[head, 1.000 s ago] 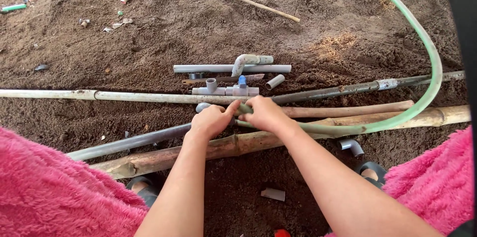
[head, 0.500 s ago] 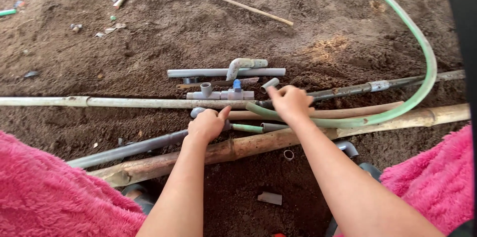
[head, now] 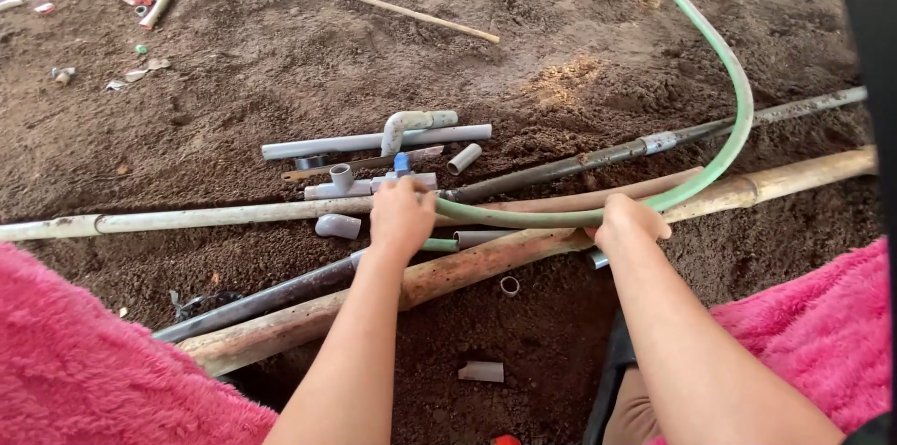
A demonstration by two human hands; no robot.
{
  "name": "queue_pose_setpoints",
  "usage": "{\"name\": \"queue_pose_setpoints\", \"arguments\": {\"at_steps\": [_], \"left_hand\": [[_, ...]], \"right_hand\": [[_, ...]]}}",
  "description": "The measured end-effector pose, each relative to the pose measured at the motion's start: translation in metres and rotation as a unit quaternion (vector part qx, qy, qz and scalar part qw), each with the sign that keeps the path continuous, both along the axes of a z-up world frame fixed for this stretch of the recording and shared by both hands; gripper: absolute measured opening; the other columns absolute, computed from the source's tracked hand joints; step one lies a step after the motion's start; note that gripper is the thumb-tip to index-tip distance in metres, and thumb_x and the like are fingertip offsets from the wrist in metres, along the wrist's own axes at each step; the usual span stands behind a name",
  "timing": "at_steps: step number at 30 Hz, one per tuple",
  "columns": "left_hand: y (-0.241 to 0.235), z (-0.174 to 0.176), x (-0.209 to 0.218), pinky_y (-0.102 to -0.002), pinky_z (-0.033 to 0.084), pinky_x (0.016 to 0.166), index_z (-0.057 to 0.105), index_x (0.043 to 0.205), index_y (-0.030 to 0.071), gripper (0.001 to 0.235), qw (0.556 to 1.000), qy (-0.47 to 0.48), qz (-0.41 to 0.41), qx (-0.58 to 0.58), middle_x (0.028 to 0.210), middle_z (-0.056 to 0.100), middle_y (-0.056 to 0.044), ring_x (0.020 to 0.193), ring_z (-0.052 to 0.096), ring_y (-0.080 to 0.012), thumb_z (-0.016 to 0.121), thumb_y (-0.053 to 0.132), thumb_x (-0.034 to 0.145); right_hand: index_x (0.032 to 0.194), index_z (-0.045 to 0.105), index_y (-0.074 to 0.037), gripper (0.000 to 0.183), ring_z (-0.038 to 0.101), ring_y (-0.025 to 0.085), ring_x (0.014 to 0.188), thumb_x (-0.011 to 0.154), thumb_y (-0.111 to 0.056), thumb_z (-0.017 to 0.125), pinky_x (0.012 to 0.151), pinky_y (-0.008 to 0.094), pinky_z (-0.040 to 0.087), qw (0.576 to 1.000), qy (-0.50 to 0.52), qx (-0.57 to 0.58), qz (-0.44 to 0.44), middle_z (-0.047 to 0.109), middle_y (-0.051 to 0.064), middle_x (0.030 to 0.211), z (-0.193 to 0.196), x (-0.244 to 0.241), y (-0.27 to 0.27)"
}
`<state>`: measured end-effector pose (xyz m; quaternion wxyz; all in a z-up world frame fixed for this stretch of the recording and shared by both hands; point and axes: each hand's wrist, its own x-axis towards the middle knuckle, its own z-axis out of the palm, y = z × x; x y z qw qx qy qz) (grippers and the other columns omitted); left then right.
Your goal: The person sits on the ground and assembles a plumbing system by connecting various PVC pipes and fittings. They attach a blue valve to a pipe, insert a wooden stick into a fitting, and connect a long green hose to the assembly.
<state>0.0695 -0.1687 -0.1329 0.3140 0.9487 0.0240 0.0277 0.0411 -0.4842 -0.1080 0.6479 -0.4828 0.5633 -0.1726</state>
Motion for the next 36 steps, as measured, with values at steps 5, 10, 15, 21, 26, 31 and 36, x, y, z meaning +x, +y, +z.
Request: {"name": "queue_pose_setpoints", "arguments": {"at_steps": [5,10,15,21,26,31,36], "left_hand": [[-0.017,0.022,-0.016,-0.056,0.05,0.111,0.071,0.126,0.029,0.035,0.995,-0.041,-0.094,-0.004,0.126,0.062,-0.009,0.129,0.059,-0.0409,0.055,0.054,0.107],[0.0,0.016,-0.006,-0.056,0.056,0.097,0.076,0.101,0.018,0.042,0.977,-0.206,-0.049,0.015,0.094,0.071,-0.016,0.104,0.07,-0.0439,0.055,0.052,0.112],[0.008,0.003,-0.004,-0.052,0.046,0.105,0.076,0.097,0.018,0.045,0.948,-0.3,0.061,0.084,0.103,0.071,-0.009,0.115,0.065,-0.0348,0.051,0.052,0.114],[-0.05,0.091,-0.056,-0.053,0.044,0.114,0.078,0.108,0.014,0.05,0.902,-0.415,-0.122,0.009,0.094,0.074,-0.012,0.115,0.068,-0.0353,0.074,0.061,0.091],[-0.01,0.035,-0.021,-0.045,0.046,0.105,0.078,0.098,0.018,0.038,0.906,-0.42,-0.038,-0.019,0.083,0.067,-0.009,0.099,0.067,-0.0338,0.082,0.053,0.083],[0.124,0.03,-0.011,-0.078,-0.011,0.118,0.055,0.059,-0.007,0.071,0.909,-0.308,0.279,-0.037,0.15,0.041,-0.055,0.153,0.028,-0.0615,0.053,0.034,0.117],[0.17,0.014,-0.01,-0.056,0.041,0.087,0.081,0.075,0.019,0.055,0.798,-0.298,0.478,0.212,0.077,0.077,-0.021,0.087,0.071,-0.0409,0.048,0.038,0.114]], "right_hand": [[0.153,0.025,-0.012,0.087,0.054,0.033,0.126,0.084,-0.024,0.076,0.098,0.065,0.052,0.985,-0.108,0.099,-0.089,0.041,0.011,0.141,-0.084,0.066,-0.056],[0.136,0.031,-0.016,0.074,0.06,0.03,0.108,0.079,-0.026,0.077,0.088,0.058,0.058,0.948,-0.245,0.177,-0.099,0.042,0.012,0.125,-0.039,0.025,-0.032],[0.073,0.04,-0.019,0.031,0.05,0.013,0.059,0.093,-0.031,0.062,0.056,0.027,0.042,0.859,-0.413,0.302,-0.015,0.031,-0.006,0.063,-0.003,0.025,-0.009],[0.07,0.04,-0.021,0.027,0.04,0.01,0.054,0.086,-0.027,0.061,0.058,0.03,0.04,0.853,-0.423,0.304,0.043,0.023,-0.009,0.061,0.022,0.052,0.043],[0.078,0.06,-0.012,0.018,0.064,0.022,0.065,0.084,-0.025,0.071,0.069,0.04,0.064,0.846,-0.436,0.293,0.088,0.051,0.004,0.062,0.072,0.028,0.07],[0.099,0.072,-0.005,0.026,0.08,0.027,0.086,0.088,-0.028,0.071,0.079,0.04,0.072,0.769,-0.52,0.364,0.067,0.073,0.008,0.078,0.076,0.046,0.021],[0.073,0.05,-0.021,0.026,0.046,0.006,0.044,0.086,-0.035,0.068,0.045,0.02,0.04,0.86,-0.394,0.31,0.093,0.035,-0.01,0.05,0.043,0.055,0.044]]}}
